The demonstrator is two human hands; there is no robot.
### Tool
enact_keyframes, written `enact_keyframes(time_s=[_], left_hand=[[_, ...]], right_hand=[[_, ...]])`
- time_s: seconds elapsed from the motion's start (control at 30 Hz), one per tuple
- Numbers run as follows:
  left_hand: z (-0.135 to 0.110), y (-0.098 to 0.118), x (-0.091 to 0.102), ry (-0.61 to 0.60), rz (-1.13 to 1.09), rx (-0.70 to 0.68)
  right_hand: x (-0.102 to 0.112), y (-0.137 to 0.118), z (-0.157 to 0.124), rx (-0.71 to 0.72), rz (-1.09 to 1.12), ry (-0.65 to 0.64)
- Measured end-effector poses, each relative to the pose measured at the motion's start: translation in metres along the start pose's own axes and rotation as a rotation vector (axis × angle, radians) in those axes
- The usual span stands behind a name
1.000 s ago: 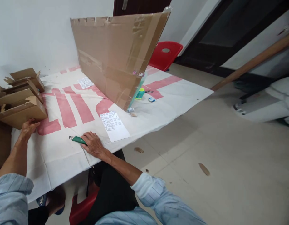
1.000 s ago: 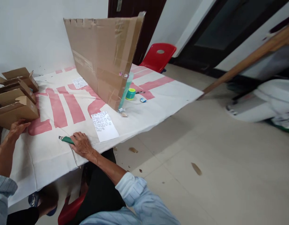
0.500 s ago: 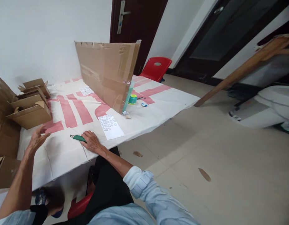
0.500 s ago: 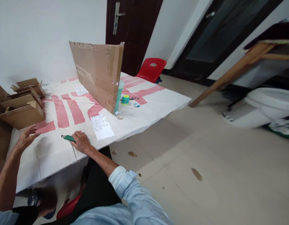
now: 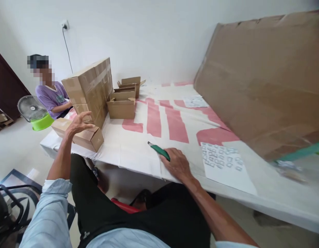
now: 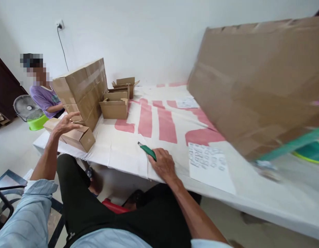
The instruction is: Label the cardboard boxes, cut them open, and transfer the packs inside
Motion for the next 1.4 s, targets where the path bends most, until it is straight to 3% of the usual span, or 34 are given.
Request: enact_keyframes(time_s=[0.13, 0.2, 0.4, 0.6, 0.77, 0.87, 1.03, 1.13, 1.23, 1.33, 1.4], left_hand=[[-0.007, -0.026, -0.012, -0.378, 0.153, 0.017], [-0.007, -0.034, -0.023, -0.497, 0.246, 0.02], [-0.001, -0.04, -0.041, -0.576, 0.439, -0.063], [-0.003, -0.025, -0.045, -0.567, 0.514, -0.063], [-0.007, 0.009, -0.062, -0.528, 0.457, -0.135], [-0.013, 0.046, -0.091, -0.466, 0.423, -0.202], [-0.022, 0.124, -0.155, -0.39, 0.322, -0.282], [-0.02, 0.149, -0.166, -0.37, 0.126, -0.334], [-0.018, 0.133, -0.142, -0.293, -0.115, -0.308], [-0.024, 0.086, -0.108, -0.231, -0.327, -0.193], [-0.035, 0.052, -0.099, -0.266, -0.468, -0.085]], right_hand=[[0.004, -0.004, 0.001, -0.003, -0.014, 0.001], [0.004, -0.004, 0.003, -0.005, -0.013, -0.008], [0.004, -0.003, 0.004, -0.024, -0.007, -0.018], [0.004, -0.002, 0.003, -0.037, -0.017, -0.015], [0.004, -0.002, 0.004, -0.048, -0.011, -0.019], [0.005, -0.003, 0.004, -0.045, -0.003, -0.015], [0.009, -0.003, 0.002, -0.038, 0.017, 0.006], [0.011, -0.002, 0.001, -0.028, 0.022, -0.004], [0.011, -0.001, 0.0, -0.031, 0.02, -0.021], [0.009, 0.0, 0.0, -0.043, 0.023, -0.022], [0.009, 0.0, 0.0, -0.06, 0.033, -0.008]])
Point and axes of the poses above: each hand's wrist, its own z-axis towards the middle knuckle, its own x-axis out of the back of the hand, y = z × x, the point moved 3 cm from there along z, towards the middle knuckle, and after that the axes turned 2 degrees about y, right-handed, at the moved point
